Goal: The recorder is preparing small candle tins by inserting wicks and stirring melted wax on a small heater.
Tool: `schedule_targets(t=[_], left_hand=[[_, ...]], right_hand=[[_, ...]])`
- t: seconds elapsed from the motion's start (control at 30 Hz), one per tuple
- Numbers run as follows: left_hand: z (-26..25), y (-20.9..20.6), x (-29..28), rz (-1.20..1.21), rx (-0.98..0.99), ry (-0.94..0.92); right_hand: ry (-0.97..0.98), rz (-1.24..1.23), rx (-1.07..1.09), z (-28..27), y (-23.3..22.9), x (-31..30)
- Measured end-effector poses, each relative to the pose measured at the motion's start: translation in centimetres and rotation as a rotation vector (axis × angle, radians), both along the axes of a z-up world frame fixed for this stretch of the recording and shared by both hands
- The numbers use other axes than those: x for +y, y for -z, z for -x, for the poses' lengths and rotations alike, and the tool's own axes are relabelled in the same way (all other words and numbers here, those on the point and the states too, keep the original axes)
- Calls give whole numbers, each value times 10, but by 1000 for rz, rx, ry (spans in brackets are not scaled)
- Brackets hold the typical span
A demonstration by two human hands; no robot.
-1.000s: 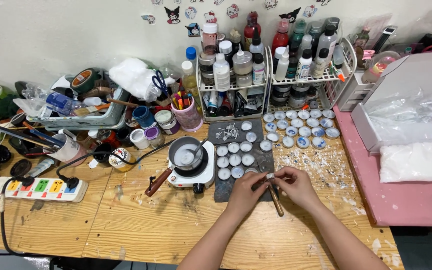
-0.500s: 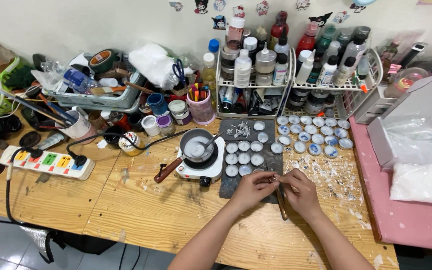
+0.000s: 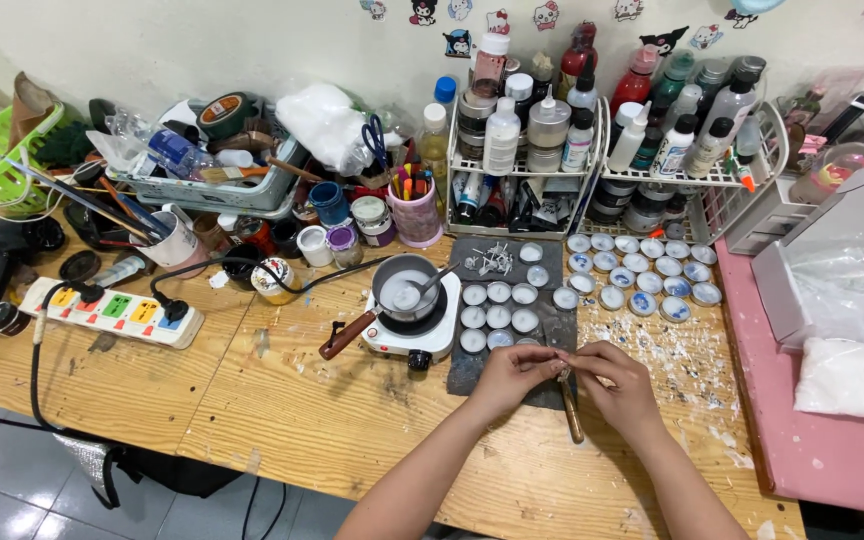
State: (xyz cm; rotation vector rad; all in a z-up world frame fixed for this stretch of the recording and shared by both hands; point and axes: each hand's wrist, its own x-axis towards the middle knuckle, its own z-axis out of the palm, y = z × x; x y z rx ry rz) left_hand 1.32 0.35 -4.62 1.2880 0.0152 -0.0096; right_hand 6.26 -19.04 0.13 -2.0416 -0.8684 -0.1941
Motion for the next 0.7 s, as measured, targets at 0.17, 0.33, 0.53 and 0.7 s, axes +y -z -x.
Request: schedule_targets(t=[0.17,0.33,0.53,0.7], left_hand=[[-3,1,1,50,17,-55],[2,-3,-4,-2,8,-69],[16,-47,1,-411,-62,-32],[22,-71,10,-1074,-106,-153]], right_hand=[[-80,-63,159,2,-19,2],[-71,-176,500,-10,2,-6],[137,-51,756,-38,1,-41],[500,131,276,-68,9,-103]])
